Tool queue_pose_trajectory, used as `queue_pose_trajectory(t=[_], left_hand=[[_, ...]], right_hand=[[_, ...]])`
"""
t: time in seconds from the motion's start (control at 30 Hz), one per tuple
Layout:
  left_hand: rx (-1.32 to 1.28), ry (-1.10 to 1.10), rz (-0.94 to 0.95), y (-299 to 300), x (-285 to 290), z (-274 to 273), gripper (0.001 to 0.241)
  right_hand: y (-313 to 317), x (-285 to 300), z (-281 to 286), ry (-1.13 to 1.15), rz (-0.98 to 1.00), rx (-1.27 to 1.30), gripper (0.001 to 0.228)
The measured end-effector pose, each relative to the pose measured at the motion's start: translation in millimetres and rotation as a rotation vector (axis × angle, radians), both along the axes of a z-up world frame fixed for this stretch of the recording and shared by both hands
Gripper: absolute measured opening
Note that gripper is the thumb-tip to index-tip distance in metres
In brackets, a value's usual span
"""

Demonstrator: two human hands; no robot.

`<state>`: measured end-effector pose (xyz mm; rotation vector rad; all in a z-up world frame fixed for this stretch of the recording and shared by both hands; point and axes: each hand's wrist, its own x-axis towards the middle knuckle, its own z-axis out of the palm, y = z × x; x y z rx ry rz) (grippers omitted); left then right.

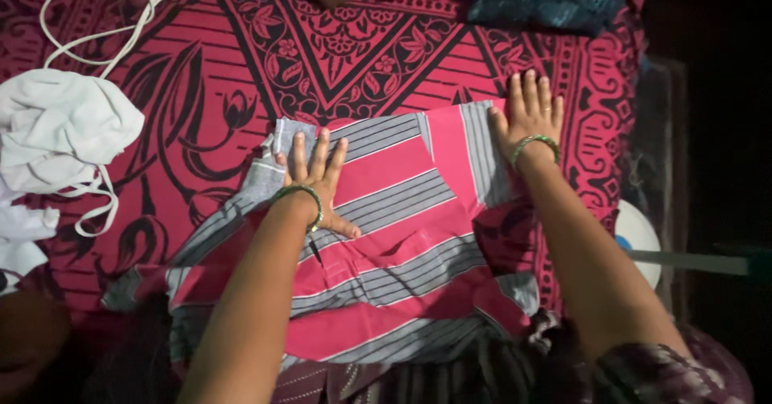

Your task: The person folds a pink and gray striped shirt on a patterned bedsheet. They smooth the fabric, fold the sleeves inward, fold the shirt in half, and then fold it again into a compact rectangle.

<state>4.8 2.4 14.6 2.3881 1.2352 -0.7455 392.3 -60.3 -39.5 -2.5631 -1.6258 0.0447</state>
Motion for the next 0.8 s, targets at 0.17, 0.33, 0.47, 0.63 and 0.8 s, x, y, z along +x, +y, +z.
queue_pose_trajectory(t=[0.17, 0.33, 0.47, 0.63, 0.8], left_hand=[[0.047, -0.031, 0.019, -6.8, -0.7, -3.8, 0.167], [0.146, -0.111, 0.05, -12.6, -4.5, -12.6, 0.161], [0.183, -0.188, 0.117, -24.0, -6.1, -26.2, 0.148], [0.019, -0.47, 0.062, -88.5, -12.4, -23.2, 0.088], [0.107, -0.923, -0.009, -198.5, -86.5, 22.1, 0.063]], right_hand=[[-17.3, -25.7, -8.6, 0.019, -0.119, 0.033, 0.077], [-55.0, -68.7, -10.8, 0.037, -0.072, -0.087, 0.081], [-84.9, -89.4, 11.7, 0.076, 0.052, -0.349, 0.087], [-138.5, -62.3, 55.7, 0.351, 0.426, -0.527, 0.094], [-199.3, -26.9, 91.1, 0.558, 0.238, -0.545, 0.06]])
